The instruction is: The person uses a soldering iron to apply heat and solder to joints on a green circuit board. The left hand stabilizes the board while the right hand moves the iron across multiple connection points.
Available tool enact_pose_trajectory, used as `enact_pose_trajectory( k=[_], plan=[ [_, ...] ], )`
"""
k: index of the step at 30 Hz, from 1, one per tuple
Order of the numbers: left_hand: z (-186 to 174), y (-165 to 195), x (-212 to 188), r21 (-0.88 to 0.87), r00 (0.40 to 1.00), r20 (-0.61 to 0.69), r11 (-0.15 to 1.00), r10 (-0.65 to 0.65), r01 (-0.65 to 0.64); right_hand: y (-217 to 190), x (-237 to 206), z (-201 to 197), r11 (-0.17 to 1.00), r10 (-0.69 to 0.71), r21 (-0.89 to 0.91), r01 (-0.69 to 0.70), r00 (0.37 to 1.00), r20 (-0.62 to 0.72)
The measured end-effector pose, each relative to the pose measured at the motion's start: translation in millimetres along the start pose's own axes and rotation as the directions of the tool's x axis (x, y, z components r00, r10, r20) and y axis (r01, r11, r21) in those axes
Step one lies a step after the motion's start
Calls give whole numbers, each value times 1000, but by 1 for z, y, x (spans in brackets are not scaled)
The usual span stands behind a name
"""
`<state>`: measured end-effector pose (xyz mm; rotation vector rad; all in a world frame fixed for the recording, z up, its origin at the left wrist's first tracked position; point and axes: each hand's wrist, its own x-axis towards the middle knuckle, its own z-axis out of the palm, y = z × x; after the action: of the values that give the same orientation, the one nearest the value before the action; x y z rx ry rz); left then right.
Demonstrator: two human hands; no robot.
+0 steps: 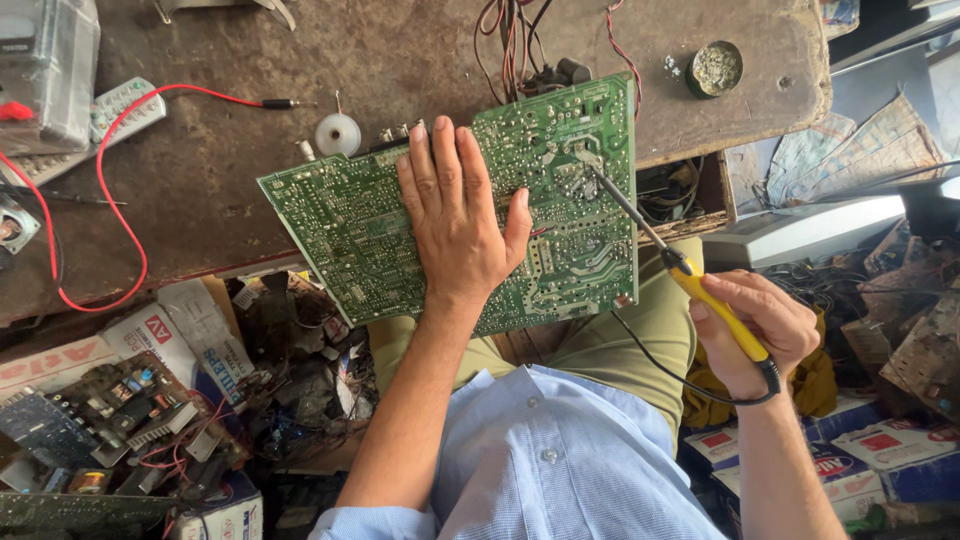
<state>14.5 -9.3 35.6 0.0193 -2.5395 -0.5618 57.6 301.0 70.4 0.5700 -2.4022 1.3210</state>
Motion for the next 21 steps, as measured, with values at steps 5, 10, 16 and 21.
enact_pose_trajectory(
  k=[5, 10, 16, 21],
  plan=[
    [0, 0, -1, 12, 1000, 7, 1000, 3, -3, 10, -5, 1, 959, 204, 205, -196, 979, -21],
    [0, 0, -1, 3, 1000, 10, 1000, -5, 5, 28, -18, 6, 827, 334, 481, -291, 942, -4],
    [2, 0, -1, 10, 1000, 15, 1000, 0, 0, 50, -28, 6, 618, 443, 709, -340, 895, 43],
    [3, 0, -2, 16, 1000, 14, 1000, 1, -1, 61, -30, 4, 572, 467, 736, -362, 882, 70]
  ],
)
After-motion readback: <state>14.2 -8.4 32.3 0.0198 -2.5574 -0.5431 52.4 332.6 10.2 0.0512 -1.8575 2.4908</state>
